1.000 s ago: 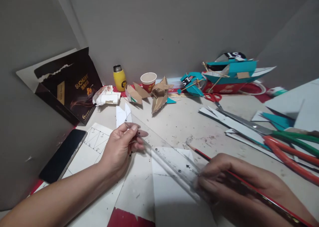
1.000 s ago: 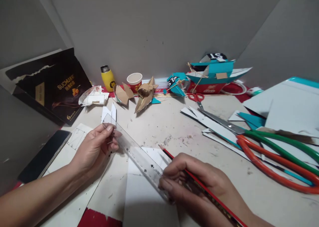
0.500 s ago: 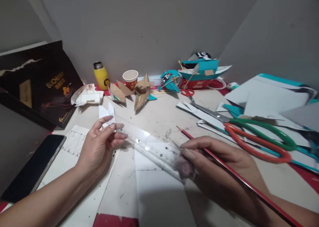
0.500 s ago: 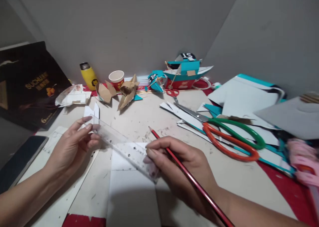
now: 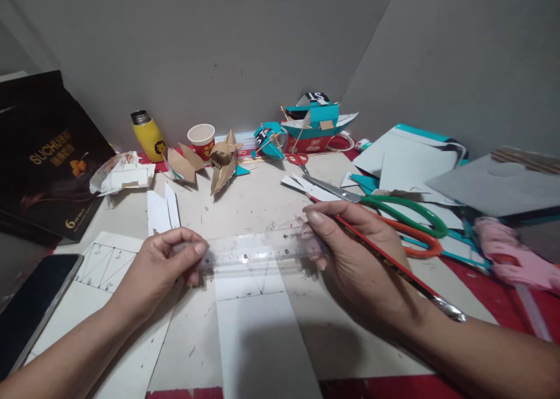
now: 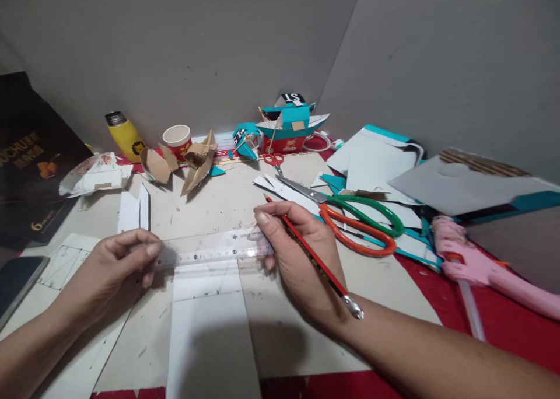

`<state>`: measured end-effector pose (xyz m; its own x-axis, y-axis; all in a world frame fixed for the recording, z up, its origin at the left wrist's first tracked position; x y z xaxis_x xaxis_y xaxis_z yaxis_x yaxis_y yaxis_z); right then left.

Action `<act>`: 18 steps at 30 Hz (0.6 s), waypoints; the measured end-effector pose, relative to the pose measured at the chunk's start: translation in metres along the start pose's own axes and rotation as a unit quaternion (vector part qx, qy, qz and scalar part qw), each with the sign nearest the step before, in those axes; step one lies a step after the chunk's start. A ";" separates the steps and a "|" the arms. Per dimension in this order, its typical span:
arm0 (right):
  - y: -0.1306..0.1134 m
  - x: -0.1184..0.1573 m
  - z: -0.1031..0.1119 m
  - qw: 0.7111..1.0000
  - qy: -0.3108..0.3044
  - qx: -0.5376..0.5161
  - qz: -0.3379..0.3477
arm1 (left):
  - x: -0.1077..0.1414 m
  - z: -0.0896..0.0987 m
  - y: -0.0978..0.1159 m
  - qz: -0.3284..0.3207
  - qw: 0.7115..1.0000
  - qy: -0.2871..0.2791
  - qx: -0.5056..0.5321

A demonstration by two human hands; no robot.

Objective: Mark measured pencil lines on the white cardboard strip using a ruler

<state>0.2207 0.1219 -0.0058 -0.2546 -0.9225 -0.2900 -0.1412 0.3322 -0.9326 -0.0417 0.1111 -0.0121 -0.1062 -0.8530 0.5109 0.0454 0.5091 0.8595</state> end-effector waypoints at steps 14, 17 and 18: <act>0.011 -0.005 0.004 1.000 -0.016 -0.002 -0.017 | 0.003 -0.019 -0.001 -0.001 0.988 -0.093 -0.125; 0.012 -0.006 0.003 0.999 -0.017 -0.001 -0.031 | 0.002 -0.021 -0.006 0.012 0.987 -0.116 -0.110; 0.012 -0.006 0.002 0.999 -0.014 -0.003 -0.034 | 0.001 -0.020 -0.008 0.021 0.986 -0.121 -0.109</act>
<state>0.2228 0.1308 -0.0158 -0.2170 -0.9481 -0.2324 -0.1632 0.2700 -0.9489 -0.0224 0.1039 -0.0181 -0.3335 -0.7660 0.5495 0.2650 0.4832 0.8344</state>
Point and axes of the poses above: each hand's wrist, its own x-axis away from the middle knuckle, its own z-axis out of the back of the hand, y = z × x, the point moved 8 cm from there along -x, towards the middle knuckle, and after that the axes turned 15 degrees about z, right-handed, at the moved point
